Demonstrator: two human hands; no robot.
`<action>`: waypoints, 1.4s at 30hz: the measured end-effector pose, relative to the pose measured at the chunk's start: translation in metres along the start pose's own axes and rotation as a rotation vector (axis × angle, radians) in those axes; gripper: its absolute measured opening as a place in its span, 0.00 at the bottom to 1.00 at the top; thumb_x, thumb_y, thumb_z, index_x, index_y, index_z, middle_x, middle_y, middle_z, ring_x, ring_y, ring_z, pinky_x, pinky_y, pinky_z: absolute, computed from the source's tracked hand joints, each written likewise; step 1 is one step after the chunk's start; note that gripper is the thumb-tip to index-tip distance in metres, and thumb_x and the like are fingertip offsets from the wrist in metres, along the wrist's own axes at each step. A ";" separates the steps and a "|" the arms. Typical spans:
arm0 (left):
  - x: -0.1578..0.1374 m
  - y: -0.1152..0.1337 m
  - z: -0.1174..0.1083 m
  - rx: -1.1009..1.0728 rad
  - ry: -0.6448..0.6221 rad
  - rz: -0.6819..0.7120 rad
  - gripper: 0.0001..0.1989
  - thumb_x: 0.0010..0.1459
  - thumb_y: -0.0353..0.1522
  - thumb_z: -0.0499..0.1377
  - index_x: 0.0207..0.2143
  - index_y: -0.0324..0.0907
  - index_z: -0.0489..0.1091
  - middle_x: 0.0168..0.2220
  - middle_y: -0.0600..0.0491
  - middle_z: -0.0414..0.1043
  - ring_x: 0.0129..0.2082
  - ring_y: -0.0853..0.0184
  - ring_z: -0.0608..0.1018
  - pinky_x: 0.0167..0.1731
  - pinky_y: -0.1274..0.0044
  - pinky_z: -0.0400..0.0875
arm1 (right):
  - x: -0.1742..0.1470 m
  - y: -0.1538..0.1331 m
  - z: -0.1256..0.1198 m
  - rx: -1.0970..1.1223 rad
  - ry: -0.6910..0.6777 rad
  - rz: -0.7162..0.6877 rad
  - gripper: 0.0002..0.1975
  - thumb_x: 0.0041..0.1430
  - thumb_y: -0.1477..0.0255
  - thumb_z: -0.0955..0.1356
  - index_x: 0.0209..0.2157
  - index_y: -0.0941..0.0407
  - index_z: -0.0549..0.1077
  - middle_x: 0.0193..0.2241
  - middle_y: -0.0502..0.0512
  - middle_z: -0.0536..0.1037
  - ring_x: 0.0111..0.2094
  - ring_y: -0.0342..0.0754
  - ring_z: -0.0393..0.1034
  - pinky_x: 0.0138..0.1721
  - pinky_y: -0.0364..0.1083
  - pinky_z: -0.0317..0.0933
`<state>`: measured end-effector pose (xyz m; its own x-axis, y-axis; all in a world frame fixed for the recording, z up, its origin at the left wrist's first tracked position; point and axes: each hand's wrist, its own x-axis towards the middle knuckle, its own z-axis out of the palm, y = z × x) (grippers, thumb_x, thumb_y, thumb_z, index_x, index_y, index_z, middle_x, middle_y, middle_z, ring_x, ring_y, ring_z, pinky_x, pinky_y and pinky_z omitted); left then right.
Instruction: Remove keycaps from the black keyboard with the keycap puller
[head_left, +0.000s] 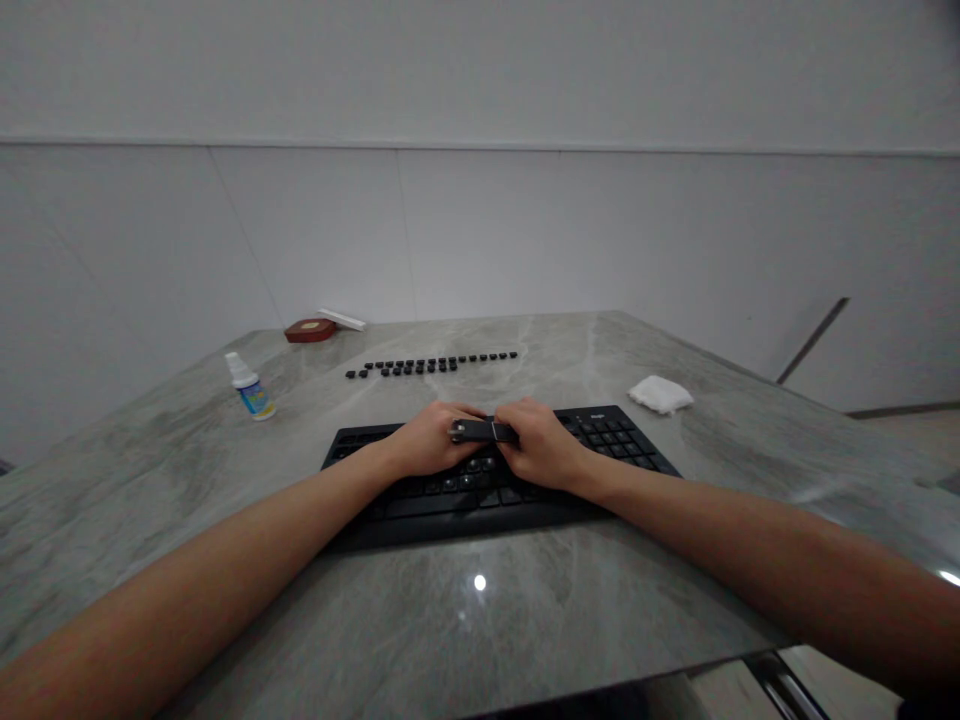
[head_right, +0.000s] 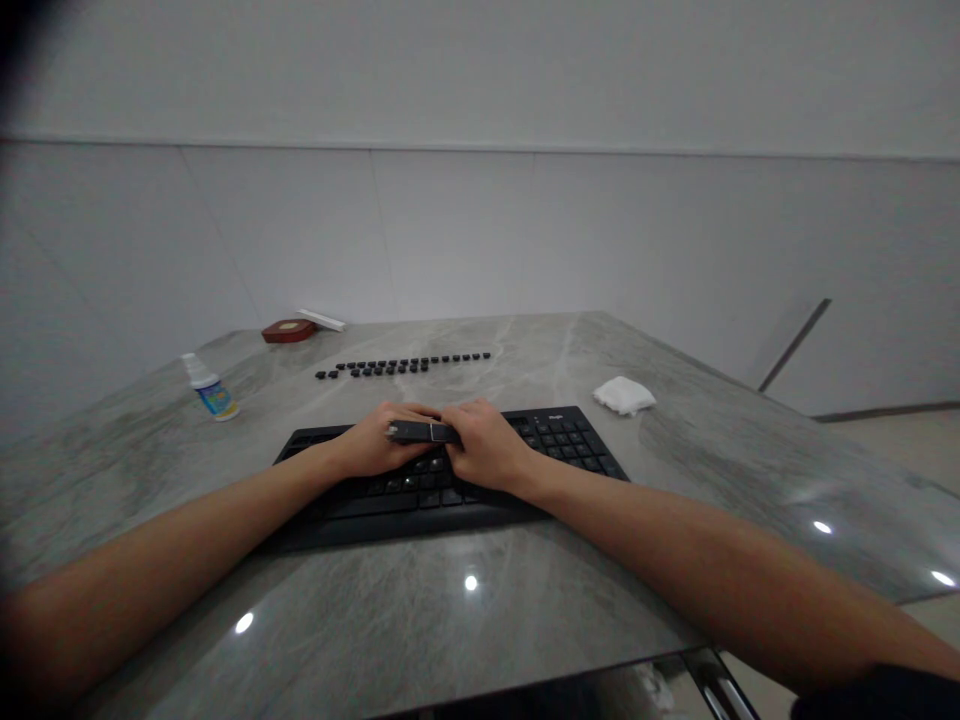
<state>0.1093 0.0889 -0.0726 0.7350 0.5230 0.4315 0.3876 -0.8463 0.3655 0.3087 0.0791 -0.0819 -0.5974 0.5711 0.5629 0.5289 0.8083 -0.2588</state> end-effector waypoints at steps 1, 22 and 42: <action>0.000 -0.001 0.000 0.021 0.010 -0.002 0.09 0.60 0.30 0.56 0.38 0.38 0.76 0.40 0.48 0.77 0.39 0.64 0.79 0.43 0.74 0.74 | 0.001 0.000 0.000 0.026 -0.005 0.029 0.06 0.46 0.82 0.63 0.26 0.57 0.67 0.24 0.52 0.72 0.28 0.46 0.64 0.34 0.45 0.55; 0.001 -0.005 0.000 0.011 -0.063 0.000 0.11 0.63 0.31 0.55 0.41 0.42 0.77 0.47 0.49 0.76 0.44 0.65 0.79 0.46 0.75 0.72 | 0.015 0.015 0.000 0.412 -0.043 0.550 0.10 0.44 0.71 0.66 0.17 0.56 0.59 0.17 0.44 0.59 0.21 0.40 0.53 0.23 0.41 0.47; 0.004 -0.003 0.002 -0.006 -0.039 0.045 0.12 0.64 0.31 0.54 0.45 0.42 0.75 0.47 0.49 0.76 0.44 0.66 0.79 0.45 0.77 0.72 | 0.015 0.018 -0.004 0.532 0.070 0.651 0.12 0.39 0.70 0.67 0.17 0.55 0.56 0.16 0.44 0.57 0.21 0.40 0.52 0.23 0.42 0.46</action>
<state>0.1122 0.0927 -0.0738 0.7729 0.4800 0.4150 0.3504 -0.8682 0.3514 0.3118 0.1013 -0.0753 -0.2236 0.9505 0.2157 0.3900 0.2900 -0.8740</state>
